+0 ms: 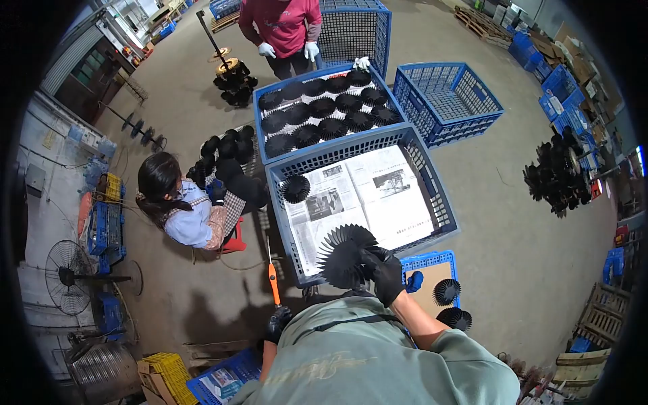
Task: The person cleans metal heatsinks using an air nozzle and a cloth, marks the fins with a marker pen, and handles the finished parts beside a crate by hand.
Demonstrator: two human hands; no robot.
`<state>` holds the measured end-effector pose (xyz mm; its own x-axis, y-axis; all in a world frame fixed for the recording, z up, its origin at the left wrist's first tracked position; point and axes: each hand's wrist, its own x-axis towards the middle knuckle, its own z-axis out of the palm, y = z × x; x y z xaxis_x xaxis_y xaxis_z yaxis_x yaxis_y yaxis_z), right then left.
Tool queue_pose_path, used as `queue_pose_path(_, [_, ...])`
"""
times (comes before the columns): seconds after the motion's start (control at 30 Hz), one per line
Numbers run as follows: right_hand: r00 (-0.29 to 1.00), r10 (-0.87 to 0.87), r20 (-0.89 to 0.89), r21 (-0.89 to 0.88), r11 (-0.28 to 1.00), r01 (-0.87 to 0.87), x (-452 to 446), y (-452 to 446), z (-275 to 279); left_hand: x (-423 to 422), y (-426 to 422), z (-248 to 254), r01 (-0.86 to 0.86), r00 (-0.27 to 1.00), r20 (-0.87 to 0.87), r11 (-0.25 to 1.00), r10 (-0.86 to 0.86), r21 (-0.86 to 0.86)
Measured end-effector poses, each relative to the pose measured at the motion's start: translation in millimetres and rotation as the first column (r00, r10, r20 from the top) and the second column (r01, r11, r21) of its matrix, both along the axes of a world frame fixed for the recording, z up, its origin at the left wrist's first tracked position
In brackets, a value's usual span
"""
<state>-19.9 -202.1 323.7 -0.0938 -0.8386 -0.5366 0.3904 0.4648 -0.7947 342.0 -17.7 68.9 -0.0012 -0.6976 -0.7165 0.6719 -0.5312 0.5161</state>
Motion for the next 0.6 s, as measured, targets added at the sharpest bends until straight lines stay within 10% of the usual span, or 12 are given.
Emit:
queue_pose_path(0.43, [1.000, -0.005, 0.031, 0.023, 1.000, 0.004, -11, 6, -16, 1, -1, -6, 0.002, 0.997, -0.072, 0.999, -0.005, -0.034])
queue_pose_path(0.53, [0.999, -0.013, 0.040, 0.046, 0.999, 0.011, -11, 5, -14, 9, -1, -15, -0.038, 0.952, -0.305, 0.994, 0.004, -0.106])
queue_pose_path(0.6, [0.998, -0.030, 0.046, 0.037, 0.999, 0.028, -10, 6, -15, 10, 1, -23, 0.048, 0.991, -0.118, 0.988, -0.066, -0.146])
